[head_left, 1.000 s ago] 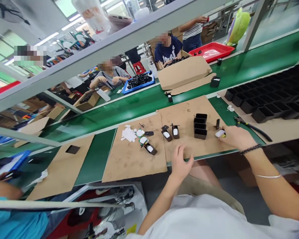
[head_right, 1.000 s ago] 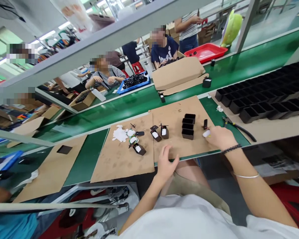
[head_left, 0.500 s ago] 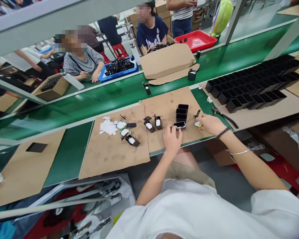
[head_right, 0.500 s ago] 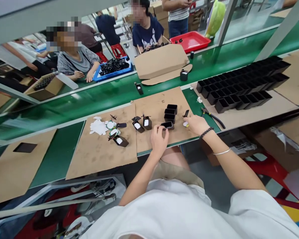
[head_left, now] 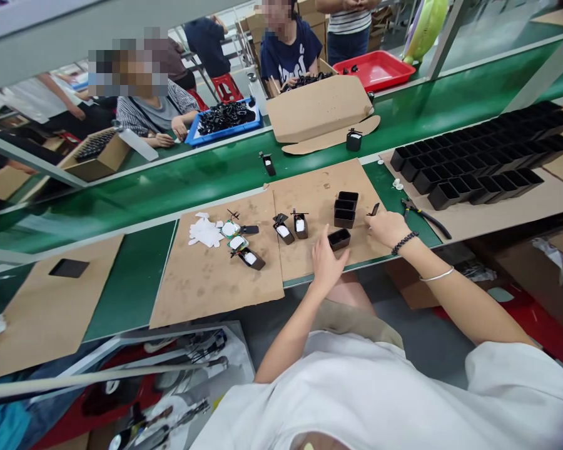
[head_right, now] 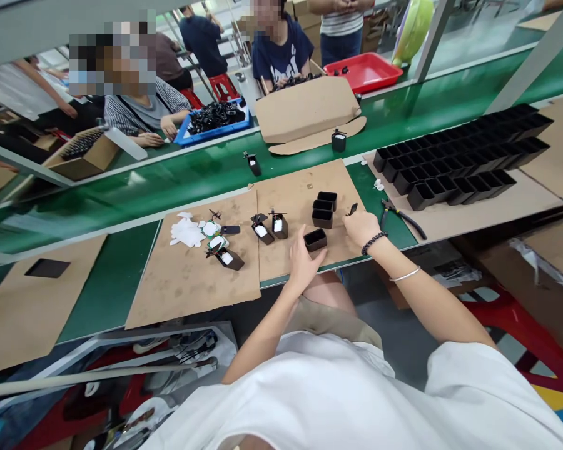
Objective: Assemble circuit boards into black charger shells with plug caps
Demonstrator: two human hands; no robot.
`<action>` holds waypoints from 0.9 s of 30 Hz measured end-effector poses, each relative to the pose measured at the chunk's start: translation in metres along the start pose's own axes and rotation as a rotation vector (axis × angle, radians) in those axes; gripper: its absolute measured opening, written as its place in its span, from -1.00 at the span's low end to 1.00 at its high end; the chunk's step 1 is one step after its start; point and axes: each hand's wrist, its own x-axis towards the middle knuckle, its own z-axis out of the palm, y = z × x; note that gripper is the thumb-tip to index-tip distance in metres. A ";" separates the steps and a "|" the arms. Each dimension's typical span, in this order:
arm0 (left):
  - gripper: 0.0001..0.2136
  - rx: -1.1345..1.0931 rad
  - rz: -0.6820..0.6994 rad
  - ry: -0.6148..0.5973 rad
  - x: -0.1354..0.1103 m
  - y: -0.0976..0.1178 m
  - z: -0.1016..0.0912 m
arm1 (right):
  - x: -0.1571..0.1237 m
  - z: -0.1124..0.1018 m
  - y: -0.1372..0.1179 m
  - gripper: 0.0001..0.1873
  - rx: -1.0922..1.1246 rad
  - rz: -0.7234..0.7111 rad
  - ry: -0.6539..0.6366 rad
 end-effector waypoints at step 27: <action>-0.28 -0.335 -0.039 -0.243 0.009 -0.022 -0.018 | -0.041 0.053 0.015 -0.55 1.525 -0.043 0.317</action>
